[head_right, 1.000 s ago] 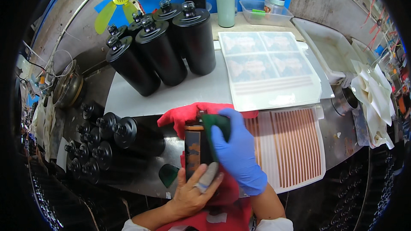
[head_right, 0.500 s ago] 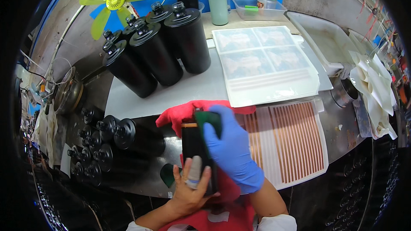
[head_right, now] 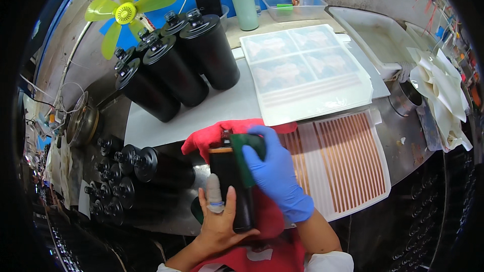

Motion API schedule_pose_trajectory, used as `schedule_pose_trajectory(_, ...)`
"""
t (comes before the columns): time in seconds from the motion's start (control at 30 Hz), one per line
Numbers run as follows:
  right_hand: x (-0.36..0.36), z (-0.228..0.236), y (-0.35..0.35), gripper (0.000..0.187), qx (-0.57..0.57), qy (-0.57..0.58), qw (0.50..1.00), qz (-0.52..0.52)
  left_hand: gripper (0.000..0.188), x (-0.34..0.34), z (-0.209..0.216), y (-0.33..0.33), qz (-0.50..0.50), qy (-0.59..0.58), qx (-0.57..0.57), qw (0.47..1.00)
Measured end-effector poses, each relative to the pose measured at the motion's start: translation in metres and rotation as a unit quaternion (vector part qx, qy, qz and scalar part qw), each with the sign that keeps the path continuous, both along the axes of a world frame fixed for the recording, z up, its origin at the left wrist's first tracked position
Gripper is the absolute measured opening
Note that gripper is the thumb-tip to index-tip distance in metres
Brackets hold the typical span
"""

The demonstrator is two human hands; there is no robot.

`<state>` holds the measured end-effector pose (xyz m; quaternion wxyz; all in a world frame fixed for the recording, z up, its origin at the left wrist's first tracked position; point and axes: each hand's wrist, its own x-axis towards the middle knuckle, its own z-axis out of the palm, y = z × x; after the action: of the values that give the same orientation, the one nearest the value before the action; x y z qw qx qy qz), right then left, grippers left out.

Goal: The person applies printed labels and copper-colored strips to black cylindrical containers. They wipe the container surface, align and press the label, then apply a strip around the top and bottom edges using a green tool to smooth it.

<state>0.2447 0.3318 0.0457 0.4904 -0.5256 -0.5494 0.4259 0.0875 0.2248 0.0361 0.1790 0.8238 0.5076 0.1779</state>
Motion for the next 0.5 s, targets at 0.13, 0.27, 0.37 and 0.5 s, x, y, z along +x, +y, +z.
schedule_pose_trajectory(0.13,0.023,-0.047,-0.002,0.032,-0.068,0.123,0.99,-0.018,0.12,-0.02,-0.046,-0.006,-0.04,-0.224,-0.093,0.969)
schedule_pose_trajectory(0.27,0.02,-0.009,0.001,0.031,-0.016,0.075,0.997,-0.021,0.136,-0.021,-0.033,0.01,-0.049,-0.438,-0.198,0.876)
schedule_pose_trajectory(0.37,0.01,0.0,0.002,0.032,-0.05,0.06,0.997,0.023,0.122,-0.003,-0.017,0.035,0.075,-0.636,-0.223,0.735)
schedule_pose_trajectory(0.5,0.022,-0.033,-0.002,0.033,-0.06,0.131,0.99,-0.01,0.096,0.006,-0.009,0.05,0.121,-0.532,-0.194,0.815)
